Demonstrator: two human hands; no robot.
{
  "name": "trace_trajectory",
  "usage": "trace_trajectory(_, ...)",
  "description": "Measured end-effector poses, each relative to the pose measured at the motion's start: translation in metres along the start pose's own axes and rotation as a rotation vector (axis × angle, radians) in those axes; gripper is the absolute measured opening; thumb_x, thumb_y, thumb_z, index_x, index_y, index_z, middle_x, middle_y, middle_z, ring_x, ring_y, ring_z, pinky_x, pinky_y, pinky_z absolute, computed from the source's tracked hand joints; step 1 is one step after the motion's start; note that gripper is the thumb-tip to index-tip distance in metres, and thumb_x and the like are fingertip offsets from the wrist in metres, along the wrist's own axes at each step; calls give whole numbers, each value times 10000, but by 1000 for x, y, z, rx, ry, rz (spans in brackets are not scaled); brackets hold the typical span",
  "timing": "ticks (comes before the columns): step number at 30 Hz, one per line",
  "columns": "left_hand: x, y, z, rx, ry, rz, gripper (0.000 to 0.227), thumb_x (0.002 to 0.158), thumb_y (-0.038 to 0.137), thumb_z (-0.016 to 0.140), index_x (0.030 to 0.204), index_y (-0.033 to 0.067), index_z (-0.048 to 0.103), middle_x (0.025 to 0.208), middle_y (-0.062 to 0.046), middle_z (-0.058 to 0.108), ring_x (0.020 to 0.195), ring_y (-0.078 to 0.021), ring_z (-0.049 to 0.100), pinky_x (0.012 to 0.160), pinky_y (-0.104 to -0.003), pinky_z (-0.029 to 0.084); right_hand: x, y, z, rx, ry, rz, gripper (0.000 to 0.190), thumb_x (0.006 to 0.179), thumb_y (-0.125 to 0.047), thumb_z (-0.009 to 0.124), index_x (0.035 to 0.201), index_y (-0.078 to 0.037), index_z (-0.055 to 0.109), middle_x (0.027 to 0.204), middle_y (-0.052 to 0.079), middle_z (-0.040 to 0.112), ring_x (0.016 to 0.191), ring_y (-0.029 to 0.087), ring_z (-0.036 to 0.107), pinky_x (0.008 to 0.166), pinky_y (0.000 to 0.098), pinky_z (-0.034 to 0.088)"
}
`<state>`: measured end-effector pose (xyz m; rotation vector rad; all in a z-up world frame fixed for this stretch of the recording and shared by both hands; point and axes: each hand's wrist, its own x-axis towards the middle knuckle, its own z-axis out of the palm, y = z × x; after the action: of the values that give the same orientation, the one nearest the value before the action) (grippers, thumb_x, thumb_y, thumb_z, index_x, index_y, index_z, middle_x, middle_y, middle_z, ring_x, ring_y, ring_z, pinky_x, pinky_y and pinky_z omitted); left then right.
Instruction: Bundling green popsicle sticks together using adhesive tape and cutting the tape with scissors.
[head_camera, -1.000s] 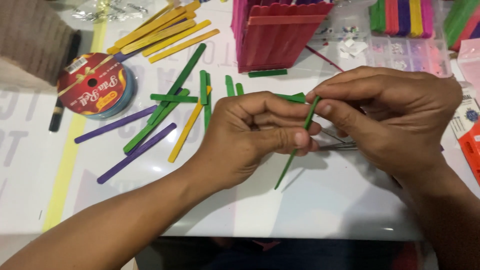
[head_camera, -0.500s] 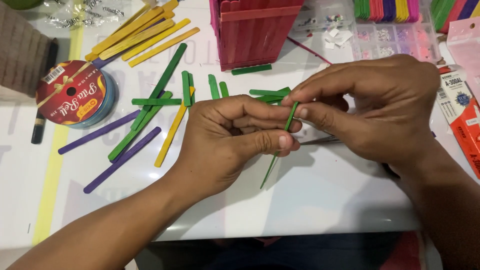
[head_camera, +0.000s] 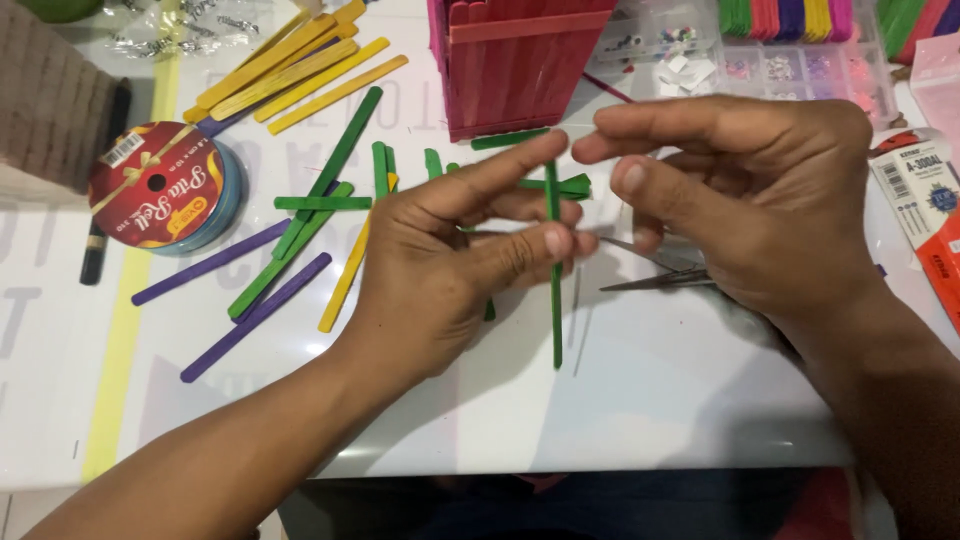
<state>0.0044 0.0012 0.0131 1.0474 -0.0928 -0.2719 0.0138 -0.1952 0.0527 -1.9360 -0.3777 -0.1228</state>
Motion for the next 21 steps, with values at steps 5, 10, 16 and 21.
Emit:
trace_trajectory(5,-1,9,1,139,134,139,522,816,26,807,1317,80,669,1022,-194,792,997,-272,809,852,-383,744,-8,-3,17,-27,-50,-40,189,858,91,802,1016,89,698,977,195,761,497,122,637,448,188,583)
trace_trajectory(10,-6,0,0,206,126,327,471,859,27,807,1305,62,660,1087,-208,790,1092,-260,794,981,-349,717,-7,-1,19,111,-52,120,246,828,85,775,1037,75,645,1021,210,780,529,121,654,460,201,589)
trace_trajectory(16,-16,0,-1,248,-47,471,395,939,-46,766,1310,-18,633,1175,-253,762,1045,-260,791,942,-306,705,-9,31,12,573,-228,356,139,877,-24,742,987,60,749,727,87,681,424,88,393,365,197,333)
trace_trajectory(21,-18,2,0,345,-4,562,406,881,-80,804,1252,-42,642,1108,-274,768,895,-240,795,940,-302,706,-14,47,11,687,-266,267,248,946,-59,694,1181,11,736,997,147,782,459,91,409,433,209,343)
